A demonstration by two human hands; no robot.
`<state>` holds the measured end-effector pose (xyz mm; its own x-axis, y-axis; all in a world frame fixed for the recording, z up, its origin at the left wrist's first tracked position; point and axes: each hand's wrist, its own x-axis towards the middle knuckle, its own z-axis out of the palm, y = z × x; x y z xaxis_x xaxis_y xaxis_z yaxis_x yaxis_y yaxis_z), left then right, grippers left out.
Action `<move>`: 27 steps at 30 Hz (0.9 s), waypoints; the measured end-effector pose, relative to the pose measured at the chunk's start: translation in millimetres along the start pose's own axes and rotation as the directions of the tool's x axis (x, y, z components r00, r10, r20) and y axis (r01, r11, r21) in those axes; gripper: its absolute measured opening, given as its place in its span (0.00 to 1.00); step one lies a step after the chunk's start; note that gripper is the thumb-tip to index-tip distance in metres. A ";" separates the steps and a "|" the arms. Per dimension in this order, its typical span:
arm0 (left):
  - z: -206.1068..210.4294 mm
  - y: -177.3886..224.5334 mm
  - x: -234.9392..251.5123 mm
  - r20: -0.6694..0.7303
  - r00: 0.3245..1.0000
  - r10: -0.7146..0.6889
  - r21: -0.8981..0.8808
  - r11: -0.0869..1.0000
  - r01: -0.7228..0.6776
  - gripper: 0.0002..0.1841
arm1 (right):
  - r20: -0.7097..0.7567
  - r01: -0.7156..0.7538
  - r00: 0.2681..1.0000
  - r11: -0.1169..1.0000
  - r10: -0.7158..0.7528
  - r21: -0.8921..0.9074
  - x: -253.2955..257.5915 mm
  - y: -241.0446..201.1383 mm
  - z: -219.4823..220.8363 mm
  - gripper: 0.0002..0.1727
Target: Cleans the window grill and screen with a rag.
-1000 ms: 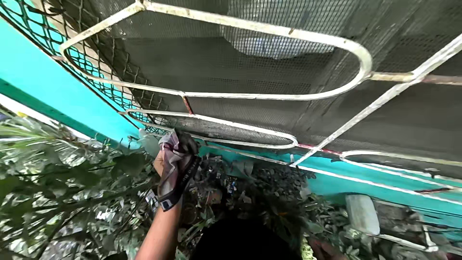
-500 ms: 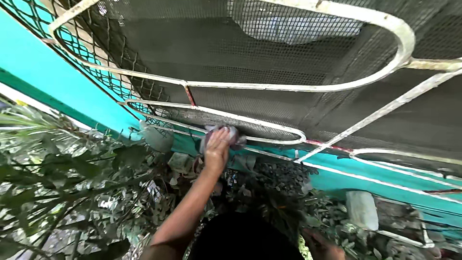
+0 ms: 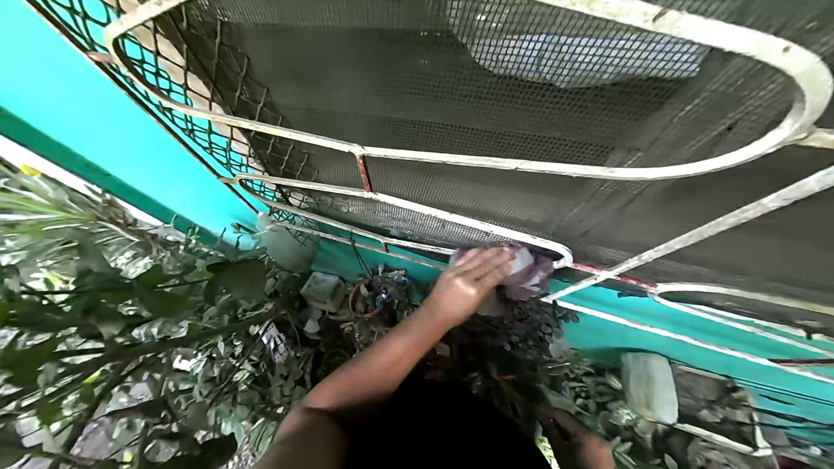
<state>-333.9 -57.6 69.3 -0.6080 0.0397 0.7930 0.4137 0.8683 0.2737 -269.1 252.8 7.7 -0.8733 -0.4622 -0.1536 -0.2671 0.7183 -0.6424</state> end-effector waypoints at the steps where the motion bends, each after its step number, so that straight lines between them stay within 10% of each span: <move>1: -9.4 -9.2 -8.0 -0.009 1.000 -0.015 0.040 0.999 0.015 0.12 | -0.010 0.007 1.000 1.000 -0.007 0.003 1.1 -0.7 -2.1 0.13; 10: -113.9 -92.3 -89.7 -0.066 0.960 -0.274 0.382 0.882 0.278 0.14 | 0.011 -0.064 0.998 0.998 0.064 -0.003 -3.2 12.9 0.1 0.12; 15: -63.6 -55.7 -78.2 -0.180 0.926 -0.331 0.237 0.899 0.368 0.14 | 0.020 -0.111 0.994 0.994 0.111 0.012 -9.3 19.8 1.4 0.13; 27: 31.2 32.7 13.5 -0.030 0.996 -0.081 -0.070 0.994 0.079 0.13 | -0.036 -0.113 0.993 0.993 0.114 0.022 -25.6 17.2 -12.1 0.14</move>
<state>-349.7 -13.3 71.9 -0.6190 -0.0461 0.7841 0.4104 0.8322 0.3729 -256.3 283.3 9.6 -0.9121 -0.3585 -0.1990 -0.1576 0.7546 -0.6370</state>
